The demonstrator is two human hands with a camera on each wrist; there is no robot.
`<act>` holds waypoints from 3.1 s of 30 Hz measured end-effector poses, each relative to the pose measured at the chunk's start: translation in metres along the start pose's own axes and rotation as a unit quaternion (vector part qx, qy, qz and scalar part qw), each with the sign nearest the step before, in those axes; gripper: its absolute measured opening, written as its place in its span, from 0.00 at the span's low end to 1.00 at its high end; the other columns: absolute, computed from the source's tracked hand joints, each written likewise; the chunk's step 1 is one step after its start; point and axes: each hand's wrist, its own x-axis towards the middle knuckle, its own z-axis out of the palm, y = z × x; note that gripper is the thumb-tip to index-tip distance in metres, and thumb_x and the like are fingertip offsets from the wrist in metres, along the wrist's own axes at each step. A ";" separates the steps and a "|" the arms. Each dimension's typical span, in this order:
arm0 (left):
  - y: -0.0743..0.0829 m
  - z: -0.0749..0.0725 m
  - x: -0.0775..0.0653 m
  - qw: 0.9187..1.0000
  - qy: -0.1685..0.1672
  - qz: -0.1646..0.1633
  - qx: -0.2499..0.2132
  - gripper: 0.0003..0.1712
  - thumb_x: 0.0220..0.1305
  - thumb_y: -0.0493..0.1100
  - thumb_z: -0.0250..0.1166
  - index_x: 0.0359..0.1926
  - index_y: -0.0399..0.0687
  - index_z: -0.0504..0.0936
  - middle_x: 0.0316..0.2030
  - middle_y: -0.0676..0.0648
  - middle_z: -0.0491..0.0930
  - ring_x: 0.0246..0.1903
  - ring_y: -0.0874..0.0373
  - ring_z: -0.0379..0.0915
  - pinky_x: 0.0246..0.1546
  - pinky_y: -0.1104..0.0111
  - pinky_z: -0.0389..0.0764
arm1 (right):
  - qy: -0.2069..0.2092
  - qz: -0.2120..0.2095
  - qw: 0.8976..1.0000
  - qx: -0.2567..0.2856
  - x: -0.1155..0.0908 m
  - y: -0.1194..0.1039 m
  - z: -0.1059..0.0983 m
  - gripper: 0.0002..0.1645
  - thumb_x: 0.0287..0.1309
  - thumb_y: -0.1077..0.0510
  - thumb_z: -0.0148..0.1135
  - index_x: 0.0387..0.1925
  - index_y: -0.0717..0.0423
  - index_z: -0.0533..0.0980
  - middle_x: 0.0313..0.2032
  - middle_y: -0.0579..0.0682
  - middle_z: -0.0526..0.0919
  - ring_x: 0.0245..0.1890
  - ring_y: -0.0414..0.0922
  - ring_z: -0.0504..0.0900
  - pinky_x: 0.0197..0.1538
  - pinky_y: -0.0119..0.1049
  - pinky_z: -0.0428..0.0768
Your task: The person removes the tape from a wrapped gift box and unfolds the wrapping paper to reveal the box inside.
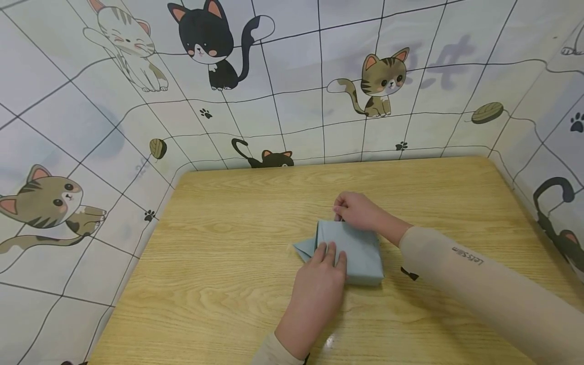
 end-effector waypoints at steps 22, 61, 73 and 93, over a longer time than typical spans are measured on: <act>0.000 0.000 0.000 1.000 0.004 0.000 0.001 0.21 0.76 0.50 0.65 0.65 0.53 0.86 0.66 0.44 0.84 0.68 0.50 0.80 0.62 0.65 0.85 | 0.005 0.030 0.999 0.026 0.016 0.006 -0.001 0.14 0.80 0.59 0.53 0.48 0.67 0.80 0.39 0.59 0.88 0.38 0.48 0.87 0.39 0.36 0.81; 0.000 -0.002 0.000 1.000 -0.026 0.000 -0.009 0.22 0.77 0.49 0.65 0.67 0.53 0.84 0.68 0.44 0.82 0.70 0.49 0.78 0.65 0.64 0.83 | -0.002 0.101 0.989 0.104 0.032 0.022 -0.017 0.16 0.85 0.55 0.45 0.59 0.64 0.70 0.41 0.58 0.89 0.30 0.46 0.91 0.42 0.40 0.89; 0.000 -0.003 0.000 1.000 -0.025 -0.003 -0.007 0.24 0.76 0.54 0.66 0.67 0.54 0.84 0.69 0.45 0.81 0.70 0.51 0.77 0.65 0.66 0.83 | -0.023 0.085 0.987 0.137 0.023 0.018 -0.016 0.21 0.85 0.54 0.47 0.66 0.65 0.68 0.45 0.60 0.88 0.33 0.47 0.92 0.45 0.43 0.91; 0.000 -0.003 -0.001 1.000 -0.015 0.002 -0.001 0.23 0.76 0.52 0.66 0.67 0.53 0.85 0.68 0.45 0.82 0.69 0.50 0.78 0.63 0.66 0.84 | -0.063 -0.046 0.997 0.002 0.003 0.015 -0.011 0.20 0.83 0.51 0.52 0.53 0.62 0.81 0.45 0.51 0.93 0.48 0.44 0.89 0.51 0.41 0.83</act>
